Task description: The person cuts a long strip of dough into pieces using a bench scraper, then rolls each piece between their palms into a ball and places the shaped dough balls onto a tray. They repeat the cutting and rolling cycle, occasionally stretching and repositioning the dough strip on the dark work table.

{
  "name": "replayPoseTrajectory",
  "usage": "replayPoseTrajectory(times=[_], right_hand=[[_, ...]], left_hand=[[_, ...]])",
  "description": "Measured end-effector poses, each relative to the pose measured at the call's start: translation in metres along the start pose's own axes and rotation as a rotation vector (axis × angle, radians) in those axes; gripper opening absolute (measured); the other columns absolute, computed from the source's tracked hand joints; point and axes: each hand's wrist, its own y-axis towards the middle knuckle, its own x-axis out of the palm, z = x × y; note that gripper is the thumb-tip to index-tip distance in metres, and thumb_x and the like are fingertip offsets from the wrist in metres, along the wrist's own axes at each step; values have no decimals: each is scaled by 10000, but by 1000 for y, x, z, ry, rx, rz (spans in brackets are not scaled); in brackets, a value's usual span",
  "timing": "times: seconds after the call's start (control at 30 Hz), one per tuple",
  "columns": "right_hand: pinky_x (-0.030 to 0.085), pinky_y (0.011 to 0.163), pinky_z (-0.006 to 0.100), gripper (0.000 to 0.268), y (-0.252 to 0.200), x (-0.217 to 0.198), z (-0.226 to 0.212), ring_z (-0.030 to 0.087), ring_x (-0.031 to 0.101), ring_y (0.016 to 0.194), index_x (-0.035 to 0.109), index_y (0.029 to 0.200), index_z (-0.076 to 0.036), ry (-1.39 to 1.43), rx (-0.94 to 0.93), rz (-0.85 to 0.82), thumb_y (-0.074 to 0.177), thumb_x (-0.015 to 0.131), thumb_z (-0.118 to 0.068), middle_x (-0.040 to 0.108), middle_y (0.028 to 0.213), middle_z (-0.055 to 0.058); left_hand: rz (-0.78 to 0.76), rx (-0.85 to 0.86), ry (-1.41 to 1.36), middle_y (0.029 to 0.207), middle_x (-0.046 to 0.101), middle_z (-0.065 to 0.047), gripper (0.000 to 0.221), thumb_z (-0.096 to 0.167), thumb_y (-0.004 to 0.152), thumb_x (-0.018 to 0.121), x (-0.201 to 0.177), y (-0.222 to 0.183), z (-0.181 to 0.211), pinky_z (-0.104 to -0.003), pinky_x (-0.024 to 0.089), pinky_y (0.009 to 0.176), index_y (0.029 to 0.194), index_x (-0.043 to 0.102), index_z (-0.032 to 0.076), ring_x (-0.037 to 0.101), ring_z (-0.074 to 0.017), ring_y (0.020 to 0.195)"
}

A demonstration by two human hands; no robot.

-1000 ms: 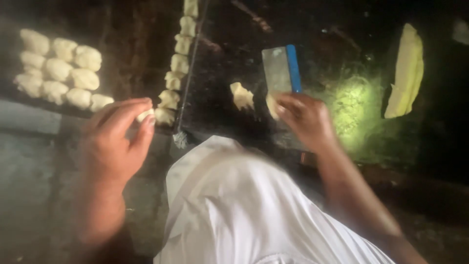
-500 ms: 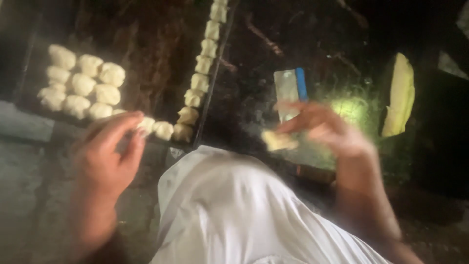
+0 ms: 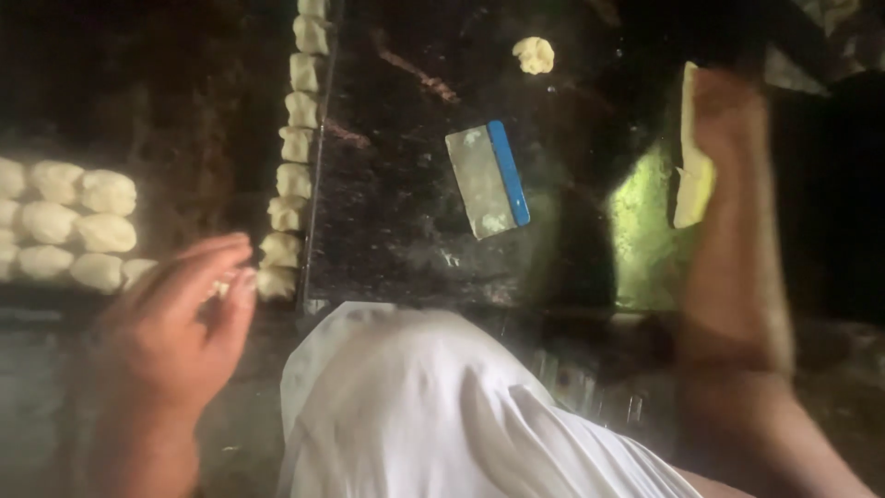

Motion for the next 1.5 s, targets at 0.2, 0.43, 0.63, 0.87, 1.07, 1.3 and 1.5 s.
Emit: replayPoseTrajectory(times=[0.2, 0.43, 0.63, 0.87, 1.07, 1.3, 1.5], right_hand=[[566, 925, 506, 451, 17, -19, 12, 363, 710, 1058, 686, 1276, 1, -181, 336, -196, 1115, 672, -420, 725, 1182, 266], [586, 872, 445, 643, 34, 37, 98, 324, 680, 1068, 509, 1449, -107, -75, 79, 91, 926, 859, -238, 676, 1263, 196], [608, 1041, 288, 628, -103, -94, 12, 223, 610, 1269, 539, 1314, -103, 891, -104, 98, 714, 661, 39, 580, 1348, 87], [592, 914, 417, 465, -149, -137, 81, 303, 686, 1095, 578, 1207, 29, 121, -369, 18, 861, 872, -74, 679, 1200, 209], [610, 979, 372, 576, -157, -156, 137, 265, 697, 1166, 378, 1373, 70, 178, -494, 49, 1042, 812, -111, 645, 1268, 221], [600, 847, 402, 659, -188, -149, 50, 315, 657, 1163, 327, 1570, -52, 685, -145, 462, 1006, 649, 56, 504, 1517, 196], [547, 765, 421, 371, -207, -3, 133, 274, 628, 829, 663, 1392, -129, 660, 410, -36, 1116, 492, -308, 674, 1022, 173]], left_hand=[[-88, 64, -198, 1135, 748, -119, 162, 98, 944, 740, 44, 23, 49, -324, 602, 793, 1084, 713, 22, 749, -242, 924], [-152, 213, -243, 1080, 757, -109, 163, 126, 915, 754, 102, 30, 115, -373, 602, 818, 1044, 715, 33, 744, -279, 962], [-214, 215, -311, 1078, 753, -112, 195, 159, 894, 755, 135, 24, 149, -397, 596, 815, 1045, 720, 41, 733, -294, 971], [-418, 264, -404, 1130, 754, -103, 223, 198, 912, 746, 203, 28, 187, -392, 584, 885, 1093, 725, 71, 727, -284, 1038], [-474, 446, -543, 1359, 645, -188, 581, 328, 894, 789, 287, 36, 235, -440, 519, 1016, 1374, 591, 67, 628, -361, 1240], [-979, -65, -1236, 1294, 712, -242, 595, 234, 942, 758, 360, 25, 236, -395, 591, 971, 1444, 562, -18, 700, -320, 1153], [-1036, -565, -902, 1010, 772, -242, 402, 193, 945, 586, 324, 45, 177, -389, 618, 607, 1300, 623, 7, 769, -299, 764]])
